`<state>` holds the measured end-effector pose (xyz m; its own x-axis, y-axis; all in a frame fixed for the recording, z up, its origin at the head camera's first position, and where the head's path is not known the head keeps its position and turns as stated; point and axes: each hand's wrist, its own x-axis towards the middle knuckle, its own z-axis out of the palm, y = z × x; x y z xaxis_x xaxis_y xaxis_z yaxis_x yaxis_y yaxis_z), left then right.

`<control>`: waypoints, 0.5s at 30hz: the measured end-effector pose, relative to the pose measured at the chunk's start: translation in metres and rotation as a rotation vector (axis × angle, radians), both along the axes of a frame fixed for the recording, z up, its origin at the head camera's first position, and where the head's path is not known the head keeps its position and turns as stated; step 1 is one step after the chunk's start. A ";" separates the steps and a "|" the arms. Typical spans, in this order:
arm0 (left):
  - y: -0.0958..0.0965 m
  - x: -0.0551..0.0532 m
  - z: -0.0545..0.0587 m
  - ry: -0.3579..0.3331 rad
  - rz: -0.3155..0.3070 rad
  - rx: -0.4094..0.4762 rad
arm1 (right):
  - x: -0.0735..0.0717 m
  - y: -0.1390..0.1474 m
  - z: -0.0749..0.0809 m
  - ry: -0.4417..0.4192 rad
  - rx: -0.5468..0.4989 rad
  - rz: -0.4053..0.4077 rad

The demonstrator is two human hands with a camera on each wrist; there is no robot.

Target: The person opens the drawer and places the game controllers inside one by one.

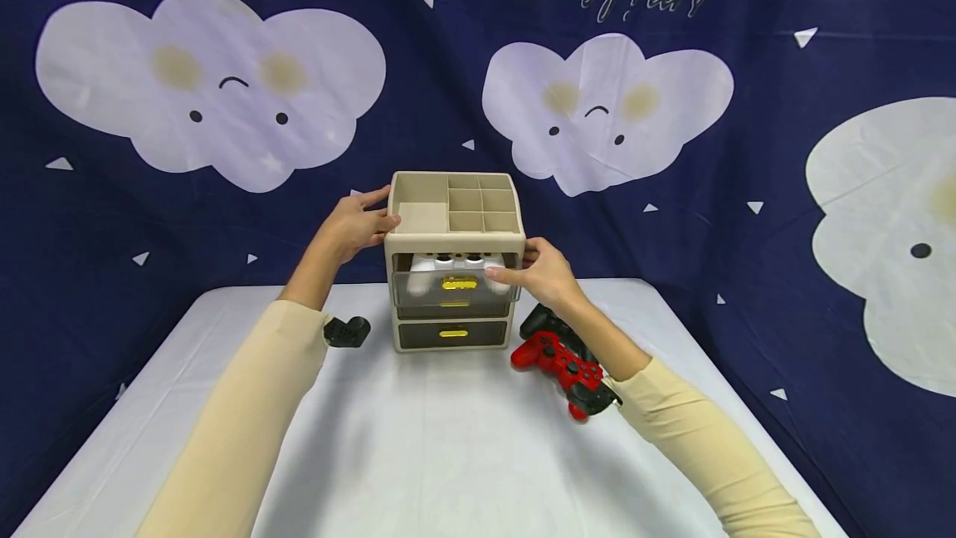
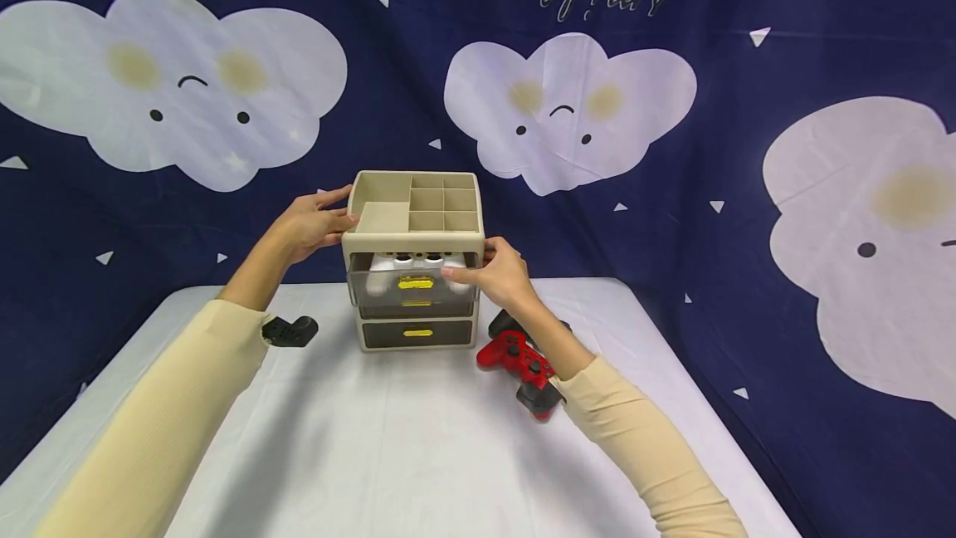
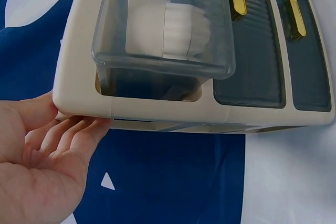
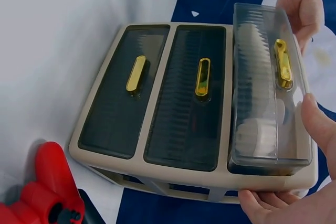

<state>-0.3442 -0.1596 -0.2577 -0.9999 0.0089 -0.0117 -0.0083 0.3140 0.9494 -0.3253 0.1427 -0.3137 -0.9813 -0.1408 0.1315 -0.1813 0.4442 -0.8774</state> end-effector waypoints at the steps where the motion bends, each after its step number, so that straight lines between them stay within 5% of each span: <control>1: 0.000 0.000 0.000 -0.001 0.000 0.001 | 0.000 -0.001 0.000 0.006 0.010 -0.010; 15: 0.000 0.001 0.000 0.006 -0.011 0.015 | -0.005 -0.008 -0.005 0.118 0.097 -0.143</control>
